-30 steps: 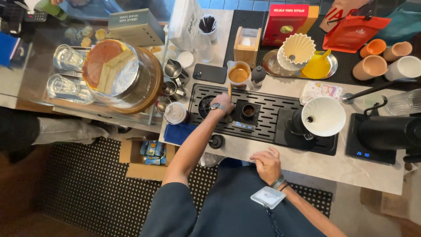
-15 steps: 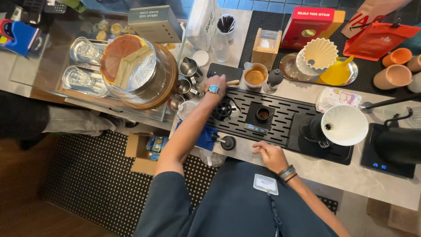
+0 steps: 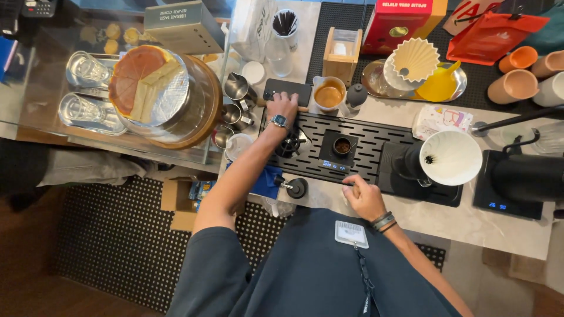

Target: Preparing a paper coffee filter by folding it into a cone shape and placing it in a dripper.

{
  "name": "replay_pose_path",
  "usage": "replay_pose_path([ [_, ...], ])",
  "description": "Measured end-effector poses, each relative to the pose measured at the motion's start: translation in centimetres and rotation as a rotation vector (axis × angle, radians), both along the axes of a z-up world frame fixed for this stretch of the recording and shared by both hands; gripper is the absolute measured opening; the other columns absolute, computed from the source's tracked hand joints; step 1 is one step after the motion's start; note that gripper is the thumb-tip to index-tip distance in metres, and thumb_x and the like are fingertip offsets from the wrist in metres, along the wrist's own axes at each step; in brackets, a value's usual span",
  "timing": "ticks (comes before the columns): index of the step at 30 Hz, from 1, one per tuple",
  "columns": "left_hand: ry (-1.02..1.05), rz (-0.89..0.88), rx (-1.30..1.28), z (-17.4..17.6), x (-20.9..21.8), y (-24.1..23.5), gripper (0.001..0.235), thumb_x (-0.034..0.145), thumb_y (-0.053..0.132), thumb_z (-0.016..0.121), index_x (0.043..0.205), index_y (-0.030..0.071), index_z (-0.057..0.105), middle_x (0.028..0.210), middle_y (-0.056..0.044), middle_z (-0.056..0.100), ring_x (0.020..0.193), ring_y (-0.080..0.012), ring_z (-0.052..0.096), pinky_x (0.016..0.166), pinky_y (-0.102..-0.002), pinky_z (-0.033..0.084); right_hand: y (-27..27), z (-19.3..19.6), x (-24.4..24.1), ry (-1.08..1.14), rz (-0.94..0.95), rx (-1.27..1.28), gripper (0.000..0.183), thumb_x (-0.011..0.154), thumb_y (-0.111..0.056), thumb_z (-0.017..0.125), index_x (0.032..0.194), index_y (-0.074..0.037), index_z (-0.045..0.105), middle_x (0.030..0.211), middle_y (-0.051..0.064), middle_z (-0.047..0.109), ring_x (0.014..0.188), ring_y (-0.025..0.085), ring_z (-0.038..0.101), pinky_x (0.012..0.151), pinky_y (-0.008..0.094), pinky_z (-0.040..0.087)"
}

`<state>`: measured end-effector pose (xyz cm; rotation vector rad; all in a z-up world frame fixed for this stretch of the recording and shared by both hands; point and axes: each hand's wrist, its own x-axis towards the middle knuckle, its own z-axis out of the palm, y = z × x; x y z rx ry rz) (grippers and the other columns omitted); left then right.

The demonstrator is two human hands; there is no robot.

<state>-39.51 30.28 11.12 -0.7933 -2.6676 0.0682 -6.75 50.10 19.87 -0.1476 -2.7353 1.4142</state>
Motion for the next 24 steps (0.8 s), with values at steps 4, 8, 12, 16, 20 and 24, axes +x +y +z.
replay_pose_path([
  [4, -0.011, -0.113, 0.08, 15.4, 6.9, 1.5, 0.021, 0.08, 0.022, 0.06, 0.101, 0.018, 0.06, 0.075, -0.01, 0.059, 0.076, -0.0365, 0.064, 0.072, -0.05, 0.046, -1.1, 1.4, -0.6, 0.259, 0.064, 0.205, 0.006, 0.085, -0.024, 0.065, 0.09, -0.023, 0.068, 0.046, -0.005, 0.055, 0.048, 0.019, 0.06, 0.051, 0.029, 0.051],
  [8, -0.07, -0.484, 0.412, 18.4, 10.3, 3.1, 0.031, 0.078, 0.038, 0.06, 0.108, 0.027, 0.056, 0.056, 0.003, 0.055, 0.062, -0.0211, 0.065, 0.085, -0.036, 0.041, -1.7, 2.1, -1.2, 0.536, 0.159, 0.244, 0.008, 0.086, -0.02, 0.062, 0.09, -0.019, 0.069, 0.064, -0.003, 0.055, 0.056, 0.023, 0.059, 0.048, 0.03, 0.05],
  [12, -0.528, -0.396, 0.103, 16.1, 13.5, 4.9, 0.073, 0.077, 0.055, 0.063, 0.136, 0.022, 0.034, 0.068, -0.013, 0.07, 0.075, -0.0379, 0.072, 0.079, -0.046, 0.052, -2.3, 3.7, -1.7, 0.46, 0.125, 0.462, 0.015, 0.091, -0.021, 0.055, 0.094, -0.013, 0.067, 0.102, 0.003, 0.067, 0.073, 0.024, 0.066, 0.052, 0.031, 0.053],
  [16, -0.672, -0.327, -0.082, 14.1, 13.4, 6.2, 0.087, 0.074, 0.063, 0.064, 0.144, 0.025, 0.029, 0.093, -0.012, 0.072, 0.088, -0.0407, 0.071, 0.075, -0.051, 0.055, -2.0, 3.0, -0.4, 0.319, 0.146, 0.487, 0.022, 0.089, -0.016, 0.051, 0.105, -0.006, 0.062, 0.122, 0.014, 0.064, 0.081, 0.032, 0.068, 0.057, 0.04, 0.056],
  [20, -0.669, -0.342, -0.119, 8.2, 12.1, 7.1, 0.081, 0.071, 0.066, 0.066, 0.139, 0.036, 0.034, 0.088, -0.008, 0.072, 0.085, -0.0358, 0.072, 0.076, -0.047, 0.057, -2.0, 4.1, 0.3, 0.246, 0.17, 0.569, 0.026, 0.084, -0.019, 0.052, 0.108, -0.009, 0.057, 0.148, 0.011, 0.046, 0.059, 0.029, 0.065, 0.047, 0.037, 0.055],
  [24, -0.667, -0.351, 0.003, 9.7, 11.2, 7.1, 0.077, 0.066, 0.069, 0.066, 0.132, 0.037, 0.04, 0.081, -0.008, 0.072, 0.081, -0.036, 0.072, 0.073, -0.047, 0.058, -1.6, 4.0, 0.8, 0.183, 0.183, 0.541, 0.026, 0.083, -0.015, 0.053, 0.107, -0.004, 0.054, 0.153, 0.016, 0.038, 0.061, 0.034, 0.065, 0.045, 0.041, 0.054],
])
